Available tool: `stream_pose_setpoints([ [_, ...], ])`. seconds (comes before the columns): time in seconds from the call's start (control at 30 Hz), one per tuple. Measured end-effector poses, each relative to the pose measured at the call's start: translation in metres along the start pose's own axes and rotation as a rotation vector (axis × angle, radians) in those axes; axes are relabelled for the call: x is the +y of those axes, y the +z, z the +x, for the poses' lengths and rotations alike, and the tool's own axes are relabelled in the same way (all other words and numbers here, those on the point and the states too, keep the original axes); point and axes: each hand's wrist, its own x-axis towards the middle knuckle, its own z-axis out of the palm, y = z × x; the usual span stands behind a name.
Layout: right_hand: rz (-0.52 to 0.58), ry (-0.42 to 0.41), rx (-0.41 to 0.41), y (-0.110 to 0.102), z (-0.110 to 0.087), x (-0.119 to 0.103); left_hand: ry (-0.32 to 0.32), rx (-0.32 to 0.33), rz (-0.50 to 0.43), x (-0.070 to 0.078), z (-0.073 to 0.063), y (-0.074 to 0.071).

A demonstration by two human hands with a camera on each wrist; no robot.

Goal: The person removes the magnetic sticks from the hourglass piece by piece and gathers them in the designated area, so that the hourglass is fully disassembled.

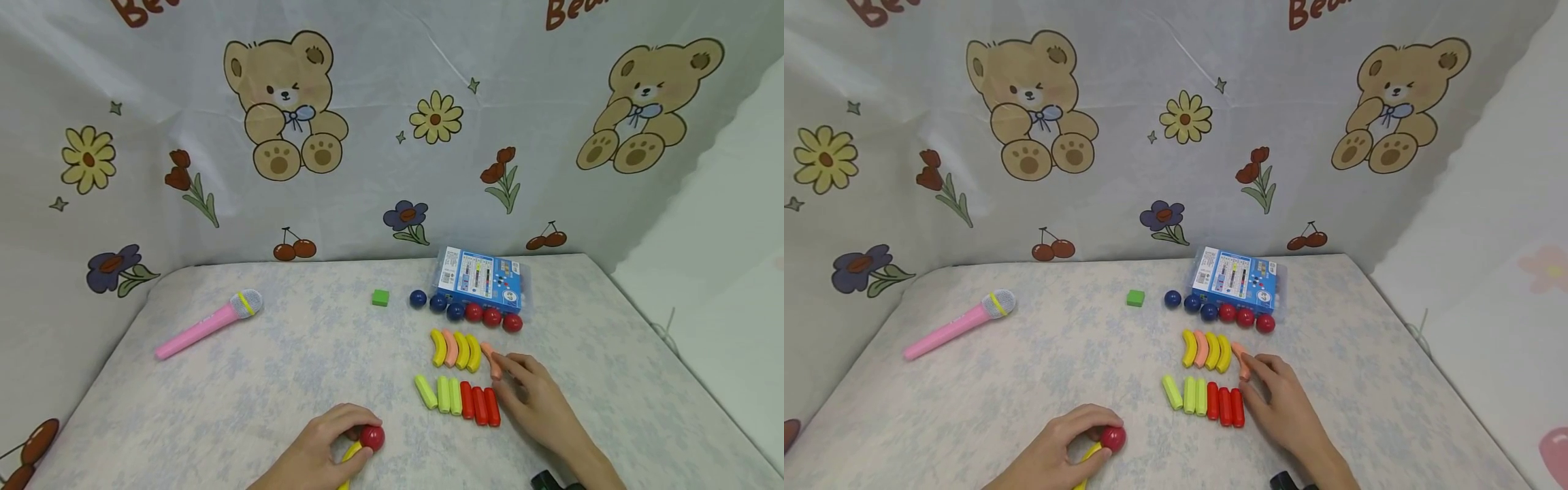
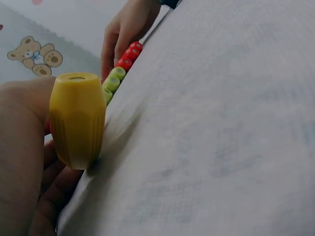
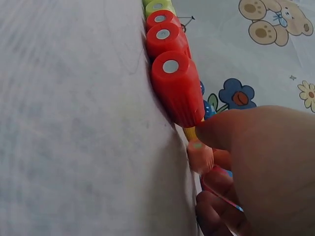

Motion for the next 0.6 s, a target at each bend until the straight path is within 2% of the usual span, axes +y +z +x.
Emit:
stream_pose_setpoints([
  [0.2, 0.059, -0.007, -0.053, -0.0013, -0.0017, -0.0026, 0.001, 0.0, -0.001, 0.0006, 0.0002, -0.0002],
  [0.37, 0.059, 0.008, -0.078, -0.0004, -0.0013, -0.0024, 0.001, 0.001, 0.001, 0.0002, 0.0001, -0.0004],
  [0.6, 0.035, -0.073, -0.011, 0.0053, -0.005, -0.0091, 0.008, -0.002, 0.003, -0.001, -0.0001, -0.0001],
])
